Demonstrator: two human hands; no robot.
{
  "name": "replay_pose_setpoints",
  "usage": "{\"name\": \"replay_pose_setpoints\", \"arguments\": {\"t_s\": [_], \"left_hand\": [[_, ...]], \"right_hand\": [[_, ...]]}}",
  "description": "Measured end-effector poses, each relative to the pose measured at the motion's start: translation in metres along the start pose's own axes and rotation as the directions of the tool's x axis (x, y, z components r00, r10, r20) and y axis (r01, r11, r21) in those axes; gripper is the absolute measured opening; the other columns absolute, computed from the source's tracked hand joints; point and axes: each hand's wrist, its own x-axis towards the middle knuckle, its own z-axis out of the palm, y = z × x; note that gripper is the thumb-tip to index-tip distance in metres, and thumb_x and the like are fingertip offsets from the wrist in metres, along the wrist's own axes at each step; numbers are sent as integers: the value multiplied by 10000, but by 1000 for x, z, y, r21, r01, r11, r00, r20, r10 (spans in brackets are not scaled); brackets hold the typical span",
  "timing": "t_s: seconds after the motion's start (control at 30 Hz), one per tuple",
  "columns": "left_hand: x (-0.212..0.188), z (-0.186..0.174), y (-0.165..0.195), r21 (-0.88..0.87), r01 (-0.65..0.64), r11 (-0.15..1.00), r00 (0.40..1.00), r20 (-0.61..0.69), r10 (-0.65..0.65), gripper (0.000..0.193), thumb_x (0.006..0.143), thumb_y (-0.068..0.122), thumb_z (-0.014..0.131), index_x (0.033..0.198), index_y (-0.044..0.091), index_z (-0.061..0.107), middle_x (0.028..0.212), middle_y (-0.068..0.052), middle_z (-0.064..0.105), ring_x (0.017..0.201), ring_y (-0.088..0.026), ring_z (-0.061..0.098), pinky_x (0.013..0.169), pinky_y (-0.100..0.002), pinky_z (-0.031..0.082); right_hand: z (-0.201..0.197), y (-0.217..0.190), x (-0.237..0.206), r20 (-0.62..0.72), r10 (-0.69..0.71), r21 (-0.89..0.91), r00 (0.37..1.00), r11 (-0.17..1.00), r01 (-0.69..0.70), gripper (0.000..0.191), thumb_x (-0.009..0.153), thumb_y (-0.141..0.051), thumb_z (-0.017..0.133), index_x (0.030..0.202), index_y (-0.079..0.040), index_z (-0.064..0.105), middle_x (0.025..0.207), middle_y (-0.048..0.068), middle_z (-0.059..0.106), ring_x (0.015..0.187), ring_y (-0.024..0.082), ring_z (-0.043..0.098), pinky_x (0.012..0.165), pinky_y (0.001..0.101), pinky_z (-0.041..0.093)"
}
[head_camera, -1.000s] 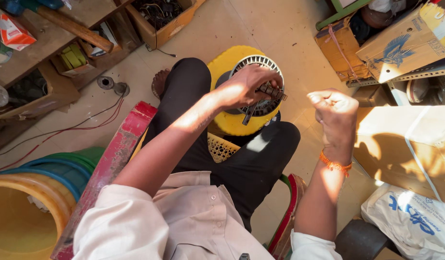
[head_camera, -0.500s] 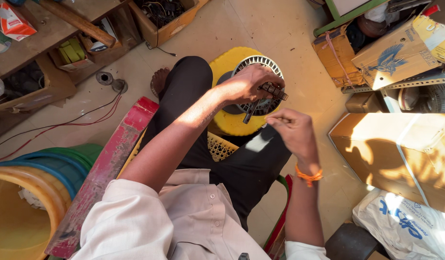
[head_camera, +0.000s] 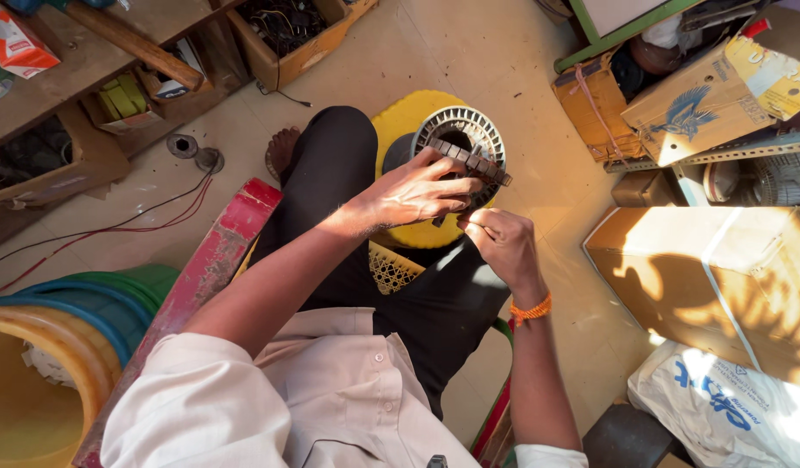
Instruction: The person winds copper wire around the slots of a motor stator core by hand. They hold the stator with the left hand and feed the wire with the right hand, repeatedly wrapping it around the core's teeth.
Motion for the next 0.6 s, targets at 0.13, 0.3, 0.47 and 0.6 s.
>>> {"name": "replay_pose_setpoints", "arguments": {"t_s": [0.13,0.3,0.47,0.6], "left_hand": [[-3,-1,1,-122,108,987,990,107,-95,377,867,251,698,1238,189,674,1212,45,572,1108,-192,551,969,-367,458],[11,-5,32,-752,621,221,653,341,-676,165,929,155,699,1074,81,723,947,-14,678,662,-127,656,628,-293,515],[23,5,49,-886,464,16,481,237,-844,167,940,135,733,1030,-6,739,860,-60,725,720,-92,617,663,-281,517],[24,17,50,-880,431,-201,286,345,-894,189,926,152,730,1025,-6,759,849,-73,758,746,-63,634,687,-266,531]], "right_hand": [[-24,-27,1,-84,35,-43,996,998,-39,90,876,-76,776,939,-24,738,831,106,716,654,203,672,616,325,521],[-42,-48,19,-193,-73,-225,978,974,29,51,936,-58,757,962,-20,735,902,111,719,786,261,699,708,351,537],[-38,-48,64,-182,-59,-132,981,991,35,86,939,-60,763,964,13,726,903,143,724,754,250,712,684,338,546],[-29,-39,77,-132,46,91,990,995,-34,112,971,-65,723,979,45,702,855,120,738,758,134,738,702,275,569]]}}
